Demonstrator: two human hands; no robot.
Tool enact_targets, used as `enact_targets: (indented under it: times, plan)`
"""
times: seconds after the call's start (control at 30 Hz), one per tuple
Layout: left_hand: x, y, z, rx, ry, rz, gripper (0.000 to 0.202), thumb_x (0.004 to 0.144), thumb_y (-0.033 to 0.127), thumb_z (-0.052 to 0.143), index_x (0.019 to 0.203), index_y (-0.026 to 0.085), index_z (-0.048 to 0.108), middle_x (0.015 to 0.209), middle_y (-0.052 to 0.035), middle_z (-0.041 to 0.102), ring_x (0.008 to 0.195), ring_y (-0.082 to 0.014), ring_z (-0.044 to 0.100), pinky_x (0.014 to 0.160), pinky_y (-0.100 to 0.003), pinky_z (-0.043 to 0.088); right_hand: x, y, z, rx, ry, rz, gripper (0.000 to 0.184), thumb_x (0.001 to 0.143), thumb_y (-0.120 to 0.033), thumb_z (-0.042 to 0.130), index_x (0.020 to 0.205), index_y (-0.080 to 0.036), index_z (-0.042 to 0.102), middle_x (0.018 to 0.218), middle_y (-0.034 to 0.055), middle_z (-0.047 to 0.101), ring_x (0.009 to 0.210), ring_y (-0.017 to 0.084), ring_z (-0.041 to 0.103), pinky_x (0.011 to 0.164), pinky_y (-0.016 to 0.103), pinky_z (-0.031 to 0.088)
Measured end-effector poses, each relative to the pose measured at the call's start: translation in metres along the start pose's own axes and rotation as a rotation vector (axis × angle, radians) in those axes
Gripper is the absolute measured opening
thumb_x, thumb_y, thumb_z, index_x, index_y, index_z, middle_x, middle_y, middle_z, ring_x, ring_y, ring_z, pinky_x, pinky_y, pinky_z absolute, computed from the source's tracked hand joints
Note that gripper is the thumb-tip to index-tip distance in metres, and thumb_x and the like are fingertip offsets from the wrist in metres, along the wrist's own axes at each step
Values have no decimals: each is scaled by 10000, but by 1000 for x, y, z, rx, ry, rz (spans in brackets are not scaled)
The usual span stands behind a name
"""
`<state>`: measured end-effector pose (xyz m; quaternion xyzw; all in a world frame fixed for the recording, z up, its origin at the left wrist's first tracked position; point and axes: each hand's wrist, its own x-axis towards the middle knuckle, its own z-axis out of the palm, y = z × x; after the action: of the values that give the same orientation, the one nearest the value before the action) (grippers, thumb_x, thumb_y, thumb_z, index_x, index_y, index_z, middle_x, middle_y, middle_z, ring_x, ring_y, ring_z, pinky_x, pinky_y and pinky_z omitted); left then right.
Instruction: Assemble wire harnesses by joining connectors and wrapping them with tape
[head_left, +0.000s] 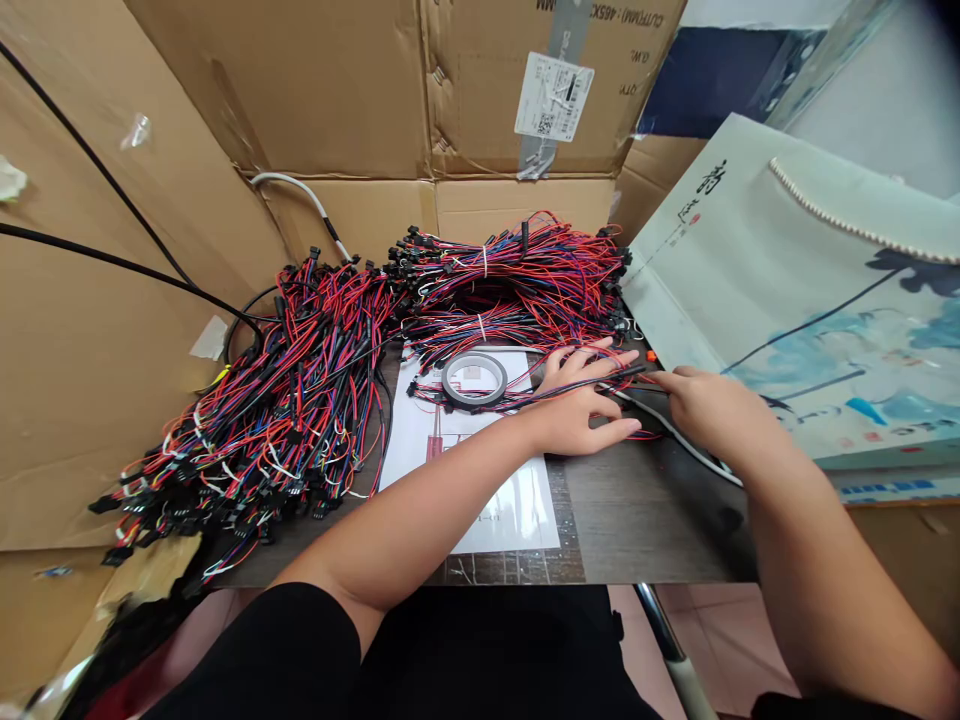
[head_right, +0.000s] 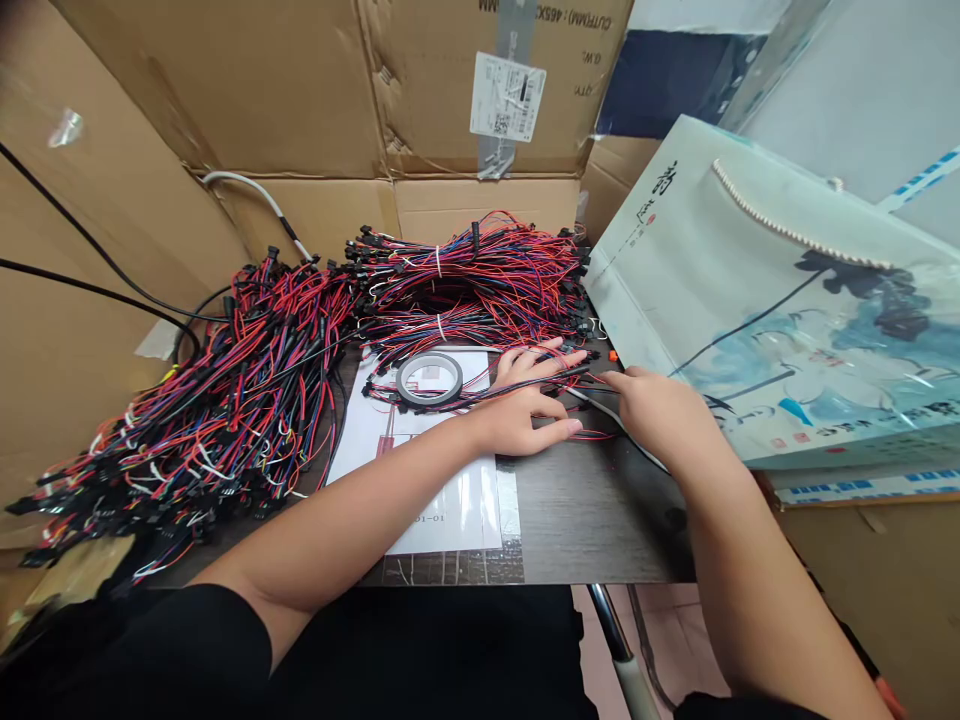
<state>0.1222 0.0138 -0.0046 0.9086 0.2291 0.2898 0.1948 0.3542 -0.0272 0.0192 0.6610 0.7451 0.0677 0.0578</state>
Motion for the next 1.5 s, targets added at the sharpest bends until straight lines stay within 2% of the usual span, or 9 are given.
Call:
enact_targets:
  times: [0.2, 0.33, 0.6, 0.73, 0.83, 1.03, 1.2, 1.37, 1.5]
  plan:
    - [1, -1, -7, -94, 95, -58, 182, 861, 359, 554, 941, 237, 663, 1591, 3, 342, 1463, -298, 301, 1172, -504, 290, -5, -10, -2, -82, 72, -77, 359, 949, -254, 369, 1050, -252, 714, 952, 66, 675, 664, 177, 599, 529, 297, 266]
    - [2, -10, -5, -214, 223, -70, 487, 828, 318, 551, 1287, 178, 467, 1529, -114, 428, 1396, -242, 429, 1158, -384, 362, -12, -11, -2, -102, 175, -193, 347, 957, -254, 368, 861, -224, 701, 857, 61, 641, 671, 174, 556, 611, 311, 324]
    - [4, -22, 4, -364, 232, -128, 677, 985, 343, 305, 1556, 222, -36, 1525, -96, 442, 1393, -185, 461, 1184, -359, 345, -38, -15, 2, 83, 427, -56, 323, 935, -204, 383, 783, -237, 666, 923, 74, 687, 761, 218, 583, 711, 341, 402]
    - [5, -21, 3, -390, 234, -202, 607, 959, 299, 355, 1524, 218, 149, 1398, -91, 576, 1270, -229, 565, 1109, -409, 394, -42, -13, 7, 43, 487, -81, 297, 928, -205, 424, 757, -236, 664, 857, 65, 685, 705, 200, 559, 667, 334, 380]
    - [8, -12, 0, -455, 266, -352, 402, 967, 283, 348, 1361, 206, 358, 1093, -68, 698, 1018, -211, 657, 951, -385, 465, -42, -18, 4, 69, 468, -182, 231, 909, -195, 469, 823, -223, 681, 781, 46, 673, 638, 175, 524, 654, 334, 362]
    - [8, 2, -2, -621, 162, -433, 191, 939, 239, 409, 1118, 222, 346, 787, 18, 613, 717, -129, 609, 771, -308, 475, -42, -32, -6, 677, 74, -216, 338, 924, -191, 428, 1173, -235, 652, 894, 23, 709, 791, 176, 637, 724, 308, 455]
    - [2, -7, 1, -850, 32, -422, 219, 926, 286, 495, 1028, 238, 308, 807, 23, 627, 657, -111, 641, 666, -250, 482, -36, -44, 2, 1190, 142, -21, 315, 972, -418, 474, 1178, -225, 614, 955, 44, 709, 836, 190, 658, 761, 318, 516]
    - [0, -24, -8, -777, -17, -366, 267, 834, 237, 633, 967, 219, 403, 831, 15, 674, 722, -107, 665, 694, -216, 459, -32, -53, -6, 1016, 12, -124, 271, 958, -436, 513, 861, -202, 607, 741, 10, 629, 685, 148, 565, 645, 276, 453]
    - [-1, -27, -21, -394, 55, -320, 258, 791, 366, 713, 823, 193, 524, 704, 41, 641, 652, -94, 582, 637, -205, 367, -32, -46, -13, 953, -126, -240, 269, 960, -428, 504, 870, -206, 628, 771, 19, 664, 690, 153, 589, 653, 288, 466]
